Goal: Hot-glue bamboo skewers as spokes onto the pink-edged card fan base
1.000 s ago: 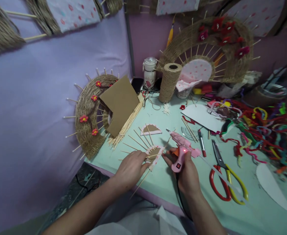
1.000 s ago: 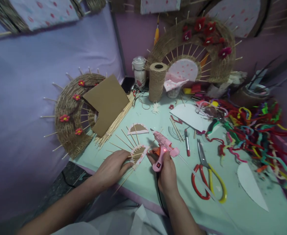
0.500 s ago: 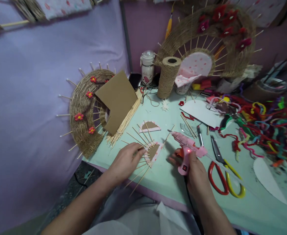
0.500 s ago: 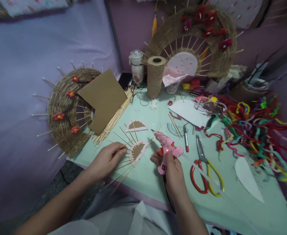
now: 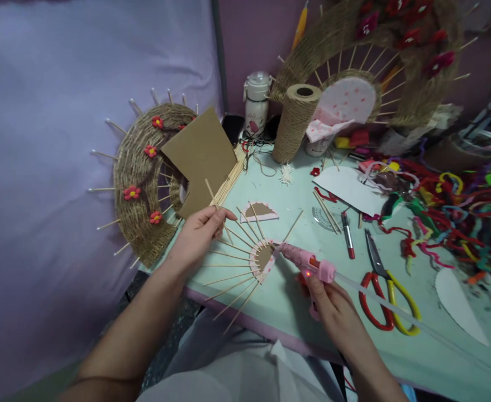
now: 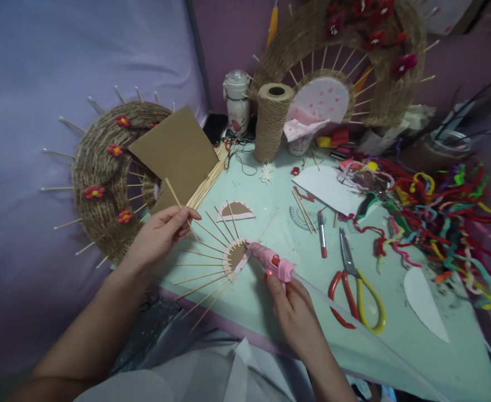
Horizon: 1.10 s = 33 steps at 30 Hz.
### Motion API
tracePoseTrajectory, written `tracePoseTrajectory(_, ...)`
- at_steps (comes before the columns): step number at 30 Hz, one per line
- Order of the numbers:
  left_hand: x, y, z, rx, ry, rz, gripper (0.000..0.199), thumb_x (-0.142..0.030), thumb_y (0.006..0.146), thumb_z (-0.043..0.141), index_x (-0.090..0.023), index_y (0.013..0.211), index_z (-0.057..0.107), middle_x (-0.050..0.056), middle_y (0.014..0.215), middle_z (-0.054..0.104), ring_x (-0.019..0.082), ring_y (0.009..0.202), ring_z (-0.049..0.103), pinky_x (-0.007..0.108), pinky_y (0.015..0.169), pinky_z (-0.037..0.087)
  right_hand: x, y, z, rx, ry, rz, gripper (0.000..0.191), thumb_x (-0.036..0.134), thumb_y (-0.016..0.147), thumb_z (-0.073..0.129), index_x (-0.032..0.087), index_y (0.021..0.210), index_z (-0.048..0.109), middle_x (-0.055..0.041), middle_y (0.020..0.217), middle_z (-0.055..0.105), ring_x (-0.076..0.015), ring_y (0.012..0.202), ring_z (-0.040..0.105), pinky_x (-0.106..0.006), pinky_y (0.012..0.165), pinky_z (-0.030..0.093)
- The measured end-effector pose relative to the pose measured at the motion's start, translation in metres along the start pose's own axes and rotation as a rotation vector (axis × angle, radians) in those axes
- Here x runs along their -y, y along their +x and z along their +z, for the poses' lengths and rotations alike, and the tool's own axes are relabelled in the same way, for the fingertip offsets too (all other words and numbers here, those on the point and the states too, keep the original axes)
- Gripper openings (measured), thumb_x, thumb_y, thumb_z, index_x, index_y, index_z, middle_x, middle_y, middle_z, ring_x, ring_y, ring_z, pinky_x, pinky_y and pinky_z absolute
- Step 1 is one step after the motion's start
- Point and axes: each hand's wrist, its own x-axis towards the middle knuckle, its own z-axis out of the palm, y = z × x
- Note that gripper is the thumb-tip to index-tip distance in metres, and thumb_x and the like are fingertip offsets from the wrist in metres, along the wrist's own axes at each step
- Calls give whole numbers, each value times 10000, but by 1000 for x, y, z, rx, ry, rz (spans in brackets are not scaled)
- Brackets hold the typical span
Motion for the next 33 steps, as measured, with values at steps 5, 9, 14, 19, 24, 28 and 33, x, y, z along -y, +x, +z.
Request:
tracePoseTrajectory(5, -5, 6, -17, -64, -44, 0, 399, -552, 784, 699, -152, 791, 687, -35, 569, 448, 87, 541, 394, 215, 506, 290, 1, 4, 4, -34, -64, -57, 632, 774, 852, 310, 252, 533, 470, -2, 452, 462, -170, 446, 468, -298, 463, 397)
tracePoseTrajectory(9, -1, 8, -19, -47, -4, 14, 393, -544, 806, 685, -152, 794, 700, -10, 623, 532, 94, 588, 468, 212, 548, 351, 1, 5, 4, -56, -106, -105, 627, 747, 878, 306, 242, 567, 512, -15, 500, 510, -181, 485, 499, -306, 508, 412)
tracePoseTrajectory(14, 6, 11, -16, 10, 35, 35, 390, -538, 826, 673, -150, 822, 718, 12, 691, 603, 104, 640, 533, 219, 615, 412, -1, 4, 4, -48, -141, -98, 643, 750, 887, 267, 246, 568, 509, -15, 476, 489, -193, 481, 503, -320, 519, 402)
tracePoseTrajectory(19, 9, 12, -17, 14, 70, 34, 396, -543, 843, 653, -153, 843, 724, 16, 701, 608, 109, 648, 542, 222, 619, 420, -3, 3, 5, -59, -127, -69, 631, 775, 871, 274, 267, 530, 427, 1, 447, 451, -179, 435, 472, -317, 492, 389)
tracePoseTrajectory(24, 11, 10, -19, 4, 87, 38, 386, -538, 852, 640, -161, 852, 724, 13, 689, 602, 112, 645, 545, 224, 622, 432, -3, 4, 6, -60, -137, -57, 633, 764, 880, 275, 273, 500, 394, -7, 445, 463, -178, 437, 478, -316, 489, 391)
tracePoseTrajectory(28, 15, 10, -20, 1, 99, 38, 378, -531, 862, 629, -165, 875, 721, 17, 711, 610, 116, 654, 553, 225, 623, 441, -5, 4, 6, -63, -133, -33, 631, 773, 873, 279, 270, 518, 417, -8, 452, 478, -182, 446, 490, -319, 496, 398)
tracePoseTrajectory(33, 15, 11, -20, -4, 103, 38, 378, -530, 855, 635, -161, 869, 717, 13, 705, 610, 116, 652, 555, 226, 627, 446, -8, 3, 6, -48, -126, -14, 636, 767, 876, 293, 263, 517, 438, -14, 466, 499, -184, 462, 499, -318, 506, 405)
